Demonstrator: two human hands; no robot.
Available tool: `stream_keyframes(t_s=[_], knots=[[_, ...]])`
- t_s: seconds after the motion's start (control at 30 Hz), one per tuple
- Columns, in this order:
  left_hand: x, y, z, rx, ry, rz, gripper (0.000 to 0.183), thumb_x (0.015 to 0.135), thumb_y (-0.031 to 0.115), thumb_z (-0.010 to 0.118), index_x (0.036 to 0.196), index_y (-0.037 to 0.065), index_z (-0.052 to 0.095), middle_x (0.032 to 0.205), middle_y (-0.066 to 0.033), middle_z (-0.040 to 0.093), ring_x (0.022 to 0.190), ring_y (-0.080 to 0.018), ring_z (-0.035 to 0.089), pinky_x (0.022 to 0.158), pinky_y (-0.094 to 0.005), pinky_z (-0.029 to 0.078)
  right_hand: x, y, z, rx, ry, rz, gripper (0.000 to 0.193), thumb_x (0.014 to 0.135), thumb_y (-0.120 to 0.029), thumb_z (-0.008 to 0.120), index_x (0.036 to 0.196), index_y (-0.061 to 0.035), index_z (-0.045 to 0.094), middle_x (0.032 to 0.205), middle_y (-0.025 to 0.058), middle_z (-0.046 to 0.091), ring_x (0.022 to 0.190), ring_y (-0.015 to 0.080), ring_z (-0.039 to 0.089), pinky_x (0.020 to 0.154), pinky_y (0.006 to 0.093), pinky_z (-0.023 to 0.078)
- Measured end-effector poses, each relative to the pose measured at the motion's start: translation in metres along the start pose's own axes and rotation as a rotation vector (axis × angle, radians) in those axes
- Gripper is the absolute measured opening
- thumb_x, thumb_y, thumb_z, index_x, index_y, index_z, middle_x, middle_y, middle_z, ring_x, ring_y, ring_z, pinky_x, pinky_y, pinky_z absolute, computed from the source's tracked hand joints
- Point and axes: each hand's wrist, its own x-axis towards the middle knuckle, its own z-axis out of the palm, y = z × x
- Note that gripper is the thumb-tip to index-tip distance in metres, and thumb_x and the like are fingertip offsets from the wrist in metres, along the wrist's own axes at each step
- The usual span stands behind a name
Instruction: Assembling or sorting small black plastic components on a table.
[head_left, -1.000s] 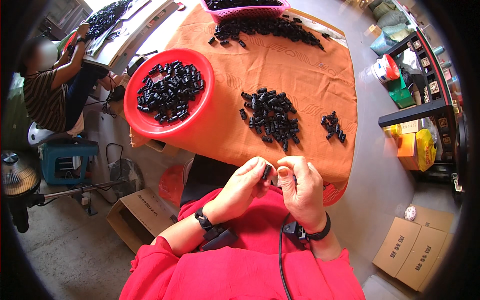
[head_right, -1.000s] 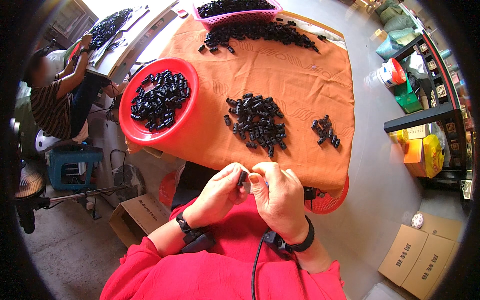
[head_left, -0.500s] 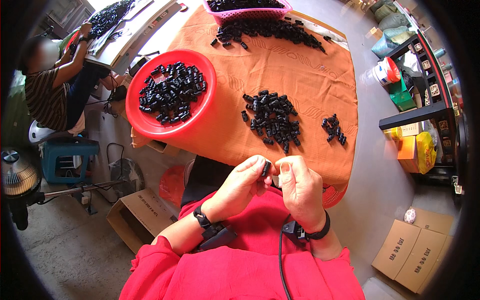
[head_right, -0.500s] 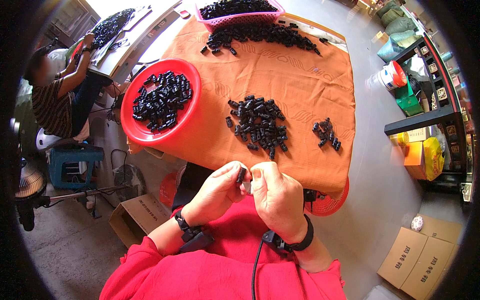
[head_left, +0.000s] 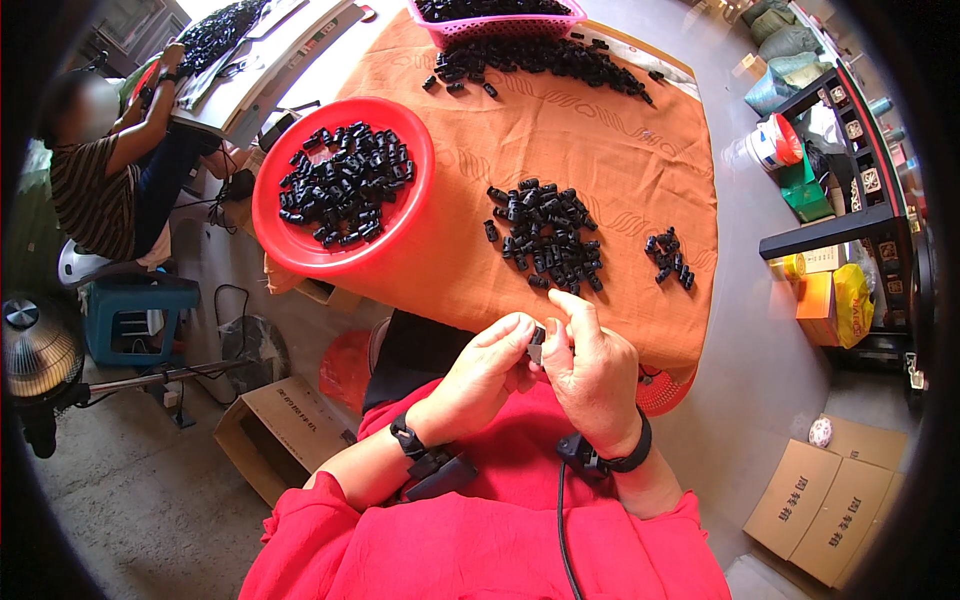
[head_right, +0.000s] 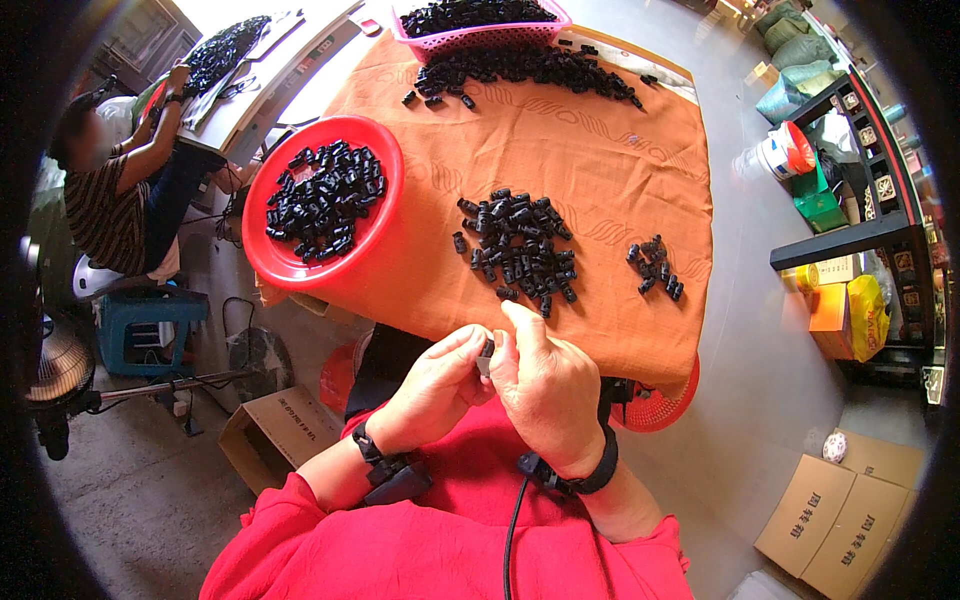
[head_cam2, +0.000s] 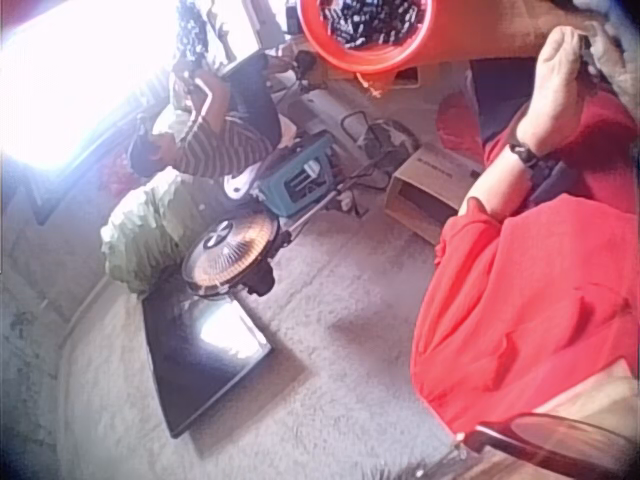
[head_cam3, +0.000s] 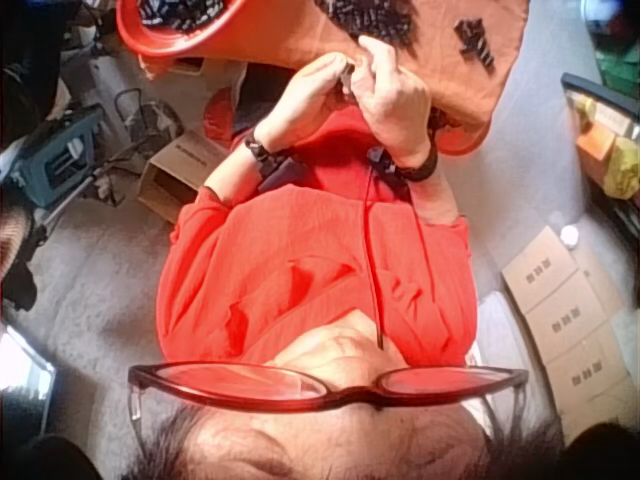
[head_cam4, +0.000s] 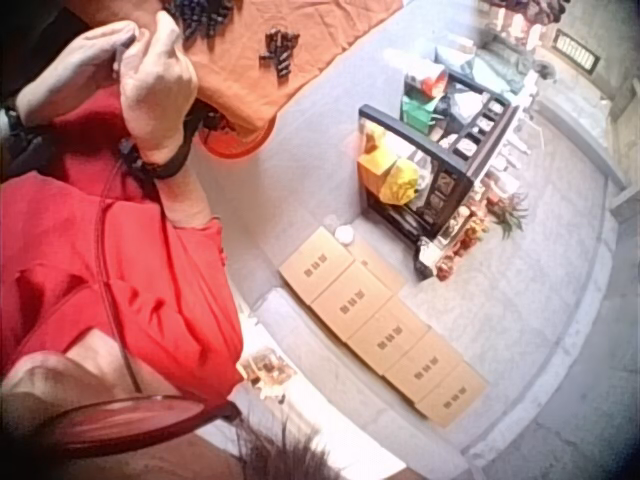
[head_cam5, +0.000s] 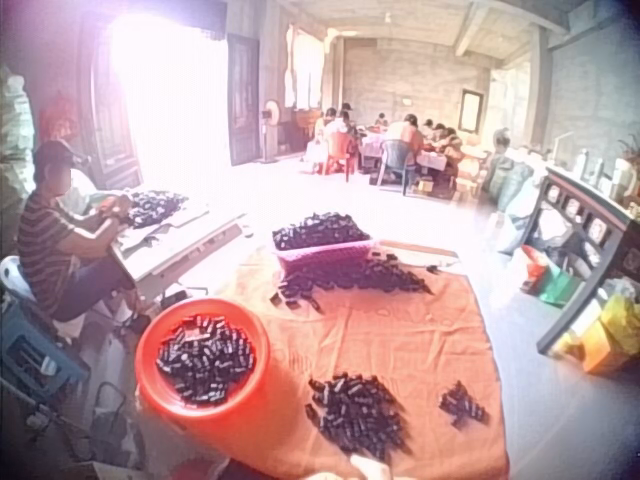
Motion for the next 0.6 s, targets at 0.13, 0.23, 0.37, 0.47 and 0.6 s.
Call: stream_keyframes(t_s=[0.13,0.23,0.37,0.47,0.6], knots=[[-0.0003,-0.0002,0.0013,0.002,0.010,0.003,0.021,0.107,0.030,0.047,0.104,0.011,0.057,0.090,0.0032,0.057,0.080,-0.0073,0.051,0.072,-0.0243,0.041,0.0003,0.0001,0.0000,0.003,-0.004,0.001,0.028,0.094,-0.012,0.061,0.119,-0.0014,0.059,0.068,0.0132,0.066,0.064,0.0325,0.067,0.061,0.0428,0.052],[-0.0003,-0.0001,0.0018,0.008,0.011,0.005,0.021,0.107,0.030,0.047,0.104,0.012,0.057,0.091,0.0036,0.057,0.080,-0.0069,0.051,0.072,-0.0239,0.041,-0.0008,0.0009,0.0015,0.019,-0.010,0.029,0.027,0.094,-0.013,0.061,0.119,-0.0020,0.059,0.068,0.0132,0.066,0.064,0.0325,0.067,0.061,0.0431,0.052],[-0.0007,-0.0004,0.0044,0.021,0.047,0.011,0.020,0.106,0.030,0.049,0.100,0.012,0.055,0.086,0.0031,0.054,0.076,-0.0070,0.049,0.069,-0.0239,0.041,-0.0005,-0.0008,0.0004,0.042,-0.022,0.047,0.026,0.095,-0.014,0.061,0.118,-0.0028,0.059,0.068,0.0132,0.066,0.064,0.0328,0.067,0.061,0.0436,0.052],[-0.0018,0.0003,0.0036,0.032,0.008,0.027,0.020,0.106,0.030,0.049,0.104,0.012,0.057,0.089,0.0043,0.056,0.078,-0.0066,0.049,0.069,-0.0238,0.040,-0.0017,0.0008,0.0005,0.039,-0.038,0.050,0.025,0.095,-0.015,0.060,0.118,-0.0034,0.059,0.069,0.0140,0.067,0.064,0.0334,0.067,0.060,0.0441,0.051],[-0.0025,-0.0014,0.0059,0.062,0.012,0.073,0.019,0.106,0.029,0.050,0.103,0.012,0.056,0.087,0.0039,0.055,0.076,-0.0069,0.048,0.068,-0.0241,0.040,-0.0026,0.0005,-0.0006,0.013,-0.059,0.016,0.025,0.096,-0.014,0.059,0.118,-0.0034,0.059,0.075,0.0152,0.069,0.068,0.0340,0.068,0.062,0.0442,0.052]])
